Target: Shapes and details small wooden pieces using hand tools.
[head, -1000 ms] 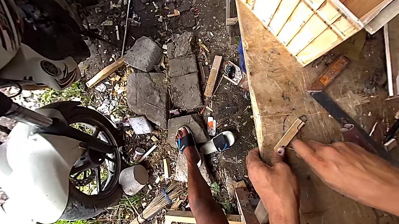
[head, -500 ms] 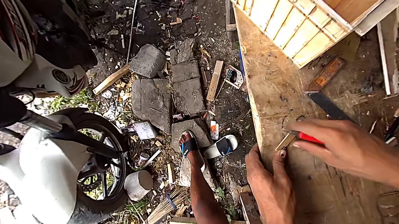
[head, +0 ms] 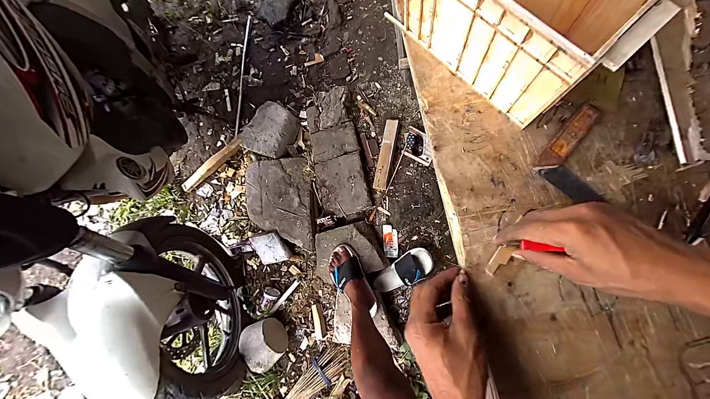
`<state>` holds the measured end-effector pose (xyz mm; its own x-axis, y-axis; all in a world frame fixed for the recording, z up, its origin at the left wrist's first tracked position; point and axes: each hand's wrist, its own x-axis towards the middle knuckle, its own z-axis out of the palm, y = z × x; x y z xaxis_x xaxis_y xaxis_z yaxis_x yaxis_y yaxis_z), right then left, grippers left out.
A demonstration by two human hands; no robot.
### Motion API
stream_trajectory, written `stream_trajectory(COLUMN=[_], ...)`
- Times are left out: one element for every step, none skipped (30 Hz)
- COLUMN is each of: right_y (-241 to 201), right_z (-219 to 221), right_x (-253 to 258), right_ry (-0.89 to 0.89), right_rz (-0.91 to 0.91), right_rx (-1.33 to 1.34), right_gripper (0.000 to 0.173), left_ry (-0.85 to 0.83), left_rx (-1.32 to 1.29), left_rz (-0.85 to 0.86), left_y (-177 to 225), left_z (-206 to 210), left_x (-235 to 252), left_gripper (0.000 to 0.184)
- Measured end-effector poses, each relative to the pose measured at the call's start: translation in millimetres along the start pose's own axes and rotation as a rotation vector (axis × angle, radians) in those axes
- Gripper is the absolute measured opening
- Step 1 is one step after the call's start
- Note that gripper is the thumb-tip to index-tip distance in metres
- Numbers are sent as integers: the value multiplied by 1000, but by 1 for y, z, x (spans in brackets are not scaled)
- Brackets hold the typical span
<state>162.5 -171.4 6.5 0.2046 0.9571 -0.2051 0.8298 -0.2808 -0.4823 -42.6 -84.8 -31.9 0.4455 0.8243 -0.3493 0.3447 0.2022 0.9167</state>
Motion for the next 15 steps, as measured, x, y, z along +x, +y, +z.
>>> stream_trajectory(right_y=[0,0,1,1,1,0,-2,-4,-7,-10,-13,-16,-18,-21,-23], right_z=[-1,-2,-2,-2,-2,-3,-3,-3,-3,-4,-7,-8,-9,-8,-7], right_x=[0,0,0,-1,-2,-4,-7,-10,-13,-15,-16,-17,-18,-19,-20], right_ry=[-27,-49,-57,-39,1,48,101,149,177,153,105,78,66,74,94], right_rz=[-17,-28,-33,-24,7,61,131,220,333,471,607,707,769,805,824], right_rx=[6,12,17,29,56,90,126,171,230,316,416,510,581,638,688], right_gripper=[23,25,30,34,37,37,35,31,26,22,20,17,15,14,13], left_ry=[-9,-23,-34,-36,-43,-48,-46,-35,-18,-4,-4,-22,-47,-68,-82], left_rx=[-11,-23,-34,-37,-23,9,62,118,170,206,238,283,353,435,504], left_rz=[-10,-34,-75,-120,-156,-172,-159,-116,-49,32,120,196,255,296,320], left_y=[-2,-4,-6,-7,-8,-9,-9,-8,-5,-1,3,9,14,19,20], left_z=[-6,-12,-17,-22,-27,-31,-33,-33,-31,-28,-23,-17,-12,-7,-2], left_x=[3,6,8,10,13,14,14,14,13,12,9,7,5,2,-2], left_gripper=[12,11,11,12,15,18,21,22,21,19,17,16,17,19,22])
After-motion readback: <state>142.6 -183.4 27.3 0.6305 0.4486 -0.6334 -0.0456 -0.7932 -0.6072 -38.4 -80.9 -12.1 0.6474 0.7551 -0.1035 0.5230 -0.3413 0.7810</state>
